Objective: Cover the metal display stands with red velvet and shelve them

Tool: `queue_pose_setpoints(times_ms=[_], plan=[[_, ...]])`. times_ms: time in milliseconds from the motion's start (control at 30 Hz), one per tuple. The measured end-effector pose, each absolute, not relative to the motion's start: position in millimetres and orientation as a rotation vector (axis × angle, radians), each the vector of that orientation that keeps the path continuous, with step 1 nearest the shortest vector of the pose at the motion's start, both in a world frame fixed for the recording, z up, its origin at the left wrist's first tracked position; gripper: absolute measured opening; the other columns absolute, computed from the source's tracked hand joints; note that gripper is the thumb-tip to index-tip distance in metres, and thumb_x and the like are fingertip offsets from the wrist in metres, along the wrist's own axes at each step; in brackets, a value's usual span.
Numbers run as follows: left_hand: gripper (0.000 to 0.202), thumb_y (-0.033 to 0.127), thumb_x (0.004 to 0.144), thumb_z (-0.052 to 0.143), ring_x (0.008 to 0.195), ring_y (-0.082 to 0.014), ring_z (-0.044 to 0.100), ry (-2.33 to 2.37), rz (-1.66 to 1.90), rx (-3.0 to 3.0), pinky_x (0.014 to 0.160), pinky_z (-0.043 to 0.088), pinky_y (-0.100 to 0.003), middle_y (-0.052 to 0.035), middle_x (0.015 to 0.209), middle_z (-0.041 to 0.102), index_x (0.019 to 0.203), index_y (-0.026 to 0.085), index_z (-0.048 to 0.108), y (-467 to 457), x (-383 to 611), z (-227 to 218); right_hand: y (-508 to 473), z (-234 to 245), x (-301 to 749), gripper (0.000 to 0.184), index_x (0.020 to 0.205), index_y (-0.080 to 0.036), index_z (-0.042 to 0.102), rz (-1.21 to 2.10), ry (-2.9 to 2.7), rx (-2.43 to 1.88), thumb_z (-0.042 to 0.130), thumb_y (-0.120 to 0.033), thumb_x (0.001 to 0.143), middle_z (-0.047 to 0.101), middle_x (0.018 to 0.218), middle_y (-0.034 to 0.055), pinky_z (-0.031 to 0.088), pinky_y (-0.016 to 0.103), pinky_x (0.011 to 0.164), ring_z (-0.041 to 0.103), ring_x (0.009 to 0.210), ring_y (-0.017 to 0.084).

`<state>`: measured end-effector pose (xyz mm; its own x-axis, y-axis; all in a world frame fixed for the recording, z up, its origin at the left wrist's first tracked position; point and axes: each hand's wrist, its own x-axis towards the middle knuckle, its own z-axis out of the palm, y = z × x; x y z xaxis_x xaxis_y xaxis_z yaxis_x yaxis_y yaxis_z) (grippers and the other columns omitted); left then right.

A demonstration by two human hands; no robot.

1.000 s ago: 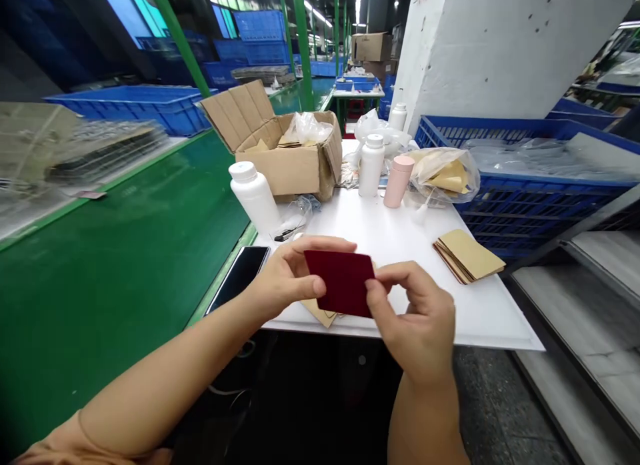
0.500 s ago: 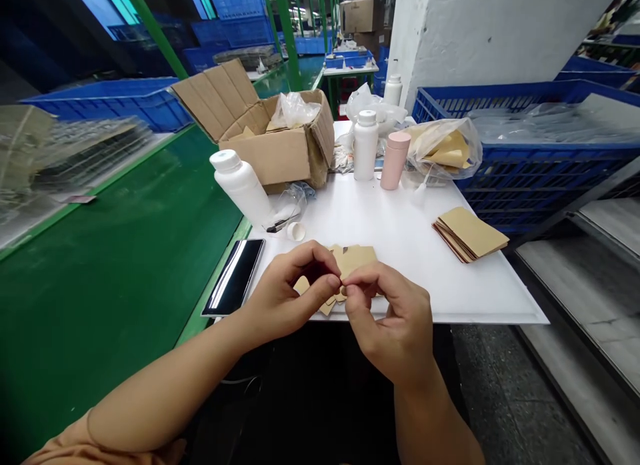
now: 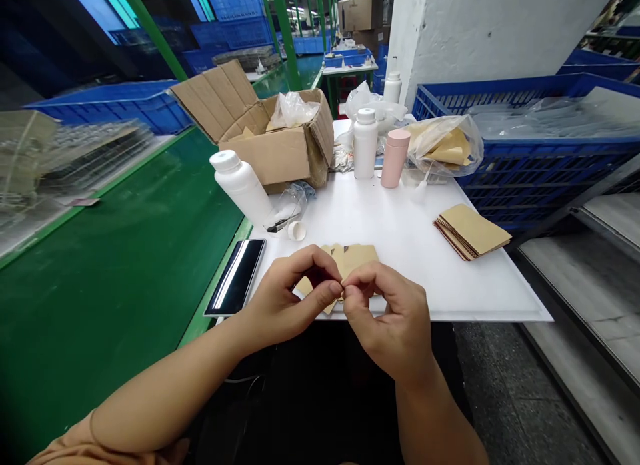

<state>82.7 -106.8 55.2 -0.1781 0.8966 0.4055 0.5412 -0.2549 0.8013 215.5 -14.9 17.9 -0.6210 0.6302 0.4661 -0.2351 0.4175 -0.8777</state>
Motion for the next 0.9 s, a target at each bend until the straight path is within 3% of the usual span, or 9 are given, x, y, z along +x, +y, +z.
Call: queue_pose_setpoints(times_ms=[233, 367, 433, 533, 700, 900], plan=[[0.008, 0.016, 0.088, 0.057, 0.065, -0.0089, 0.057, 1.466, 1.382, 1.647, 0.060, 0.047, -0.020, -0.0008, 0.078, 0.059, 0.093, 0.016, 0.051, -105, 80, 53, -13, 16, 213, 0.009, 0.078, -0.020, 0.058, 1.538, -1.744, -0.249, 0.055, -0.012, 0.082, 0.054, 0.069, -0.0021, 0.042, 0.024, 0.056, 0.051, 0.061, 0.011], [0.037, 0.020, 0.080, 0.067, 0.101, -0.0193, 0.058, 1.780, 1.616, 1.711, 0.081, 0.051, -0.031, -0.0094, 0.110, 0.054, 0.110, 0.019, 0.045, -104, 77, 43, -14, 7, 206, 0.006, 0.078, -0.020, 0.057, 1.744, -1.491, -0.197, 0.056, -0.018, 0.083, 0.050, 0.063, -0.0035, 0.036, 0.021, 0.047, 0.044, 0.051, 0.009], [0.039, 0.022, 0.075, 0.073, 0.109, -0.0221, 0.053, 2.015, 1.648, 1.870, 0.090, 0.048, -0.036, -0.0101, 0.114, 0.053, 0.107, 0.019, 0.050, -103, 76, 39, -15, 3, 203, 0.005, 0.078, -0.020, 0.057, 1.798, -1.380, -0.242, 0.058, -0.021, 0.082, 0.050, 0.062, -0.0035, 0.033, 0.021, 0.044, 0.042, 0.048, 0.008], [0.023, 0.023, 0.080, 0.068, 0.100, -0.0204, 0.059, 1.923, 1.491, 2.049, 0.089, 0.049, -0.036, -0.0090, 0.102, 0.062, 0.100, 0.017, 0.058, -104, 79, 37, -19, 0, 198, 0.006, 0.078, -0.020, 0.057, 1.858, -1.266, -0.320, 0.060, -0.022, 0.082, 0.051, 0.063, -0.0033, 0.036, 0.020, 0.047, 0.044, 0.051, 0.009], [0.021, 0.017, 0.080, 0.067, 0.088, -0.0177, 0.066, 1.867, 1.518, 2.054, 0.079, 0.055, -0.030, -0.0089, 0.094, 0.070, 0.100, 0.015, 0.061, -103, 85, 31, -25, -3, 192, 0.005, 0.079, -0.019, 0.060, 1.804, -1.184, -0.335, 0.060, -0.017, 0.083, 0.058, 0.070, -0.0016, 0.043, 0.020, 0.056, 0.054, 0.062, 0.010], [0.020, 0.010, 0.082, 0.064, 0.087, -0.0146, 0.069, 1.950, 1.560, 2.163, 0.080, 0.057, -0.024, -0.0086, 0.095, 0.072, 0.101, 0.014, 0.065, -103, 84, 28, -28, -7, 185, 0.008, 0.077, -0.019, 0.057, 1.631, -1.223, -0.375, 0.057, -0.012, 0.082, 0.051, 0.067, -0.0037, 0.038, 0.019, 0.052, 0.045, 0.057, 0.008]])
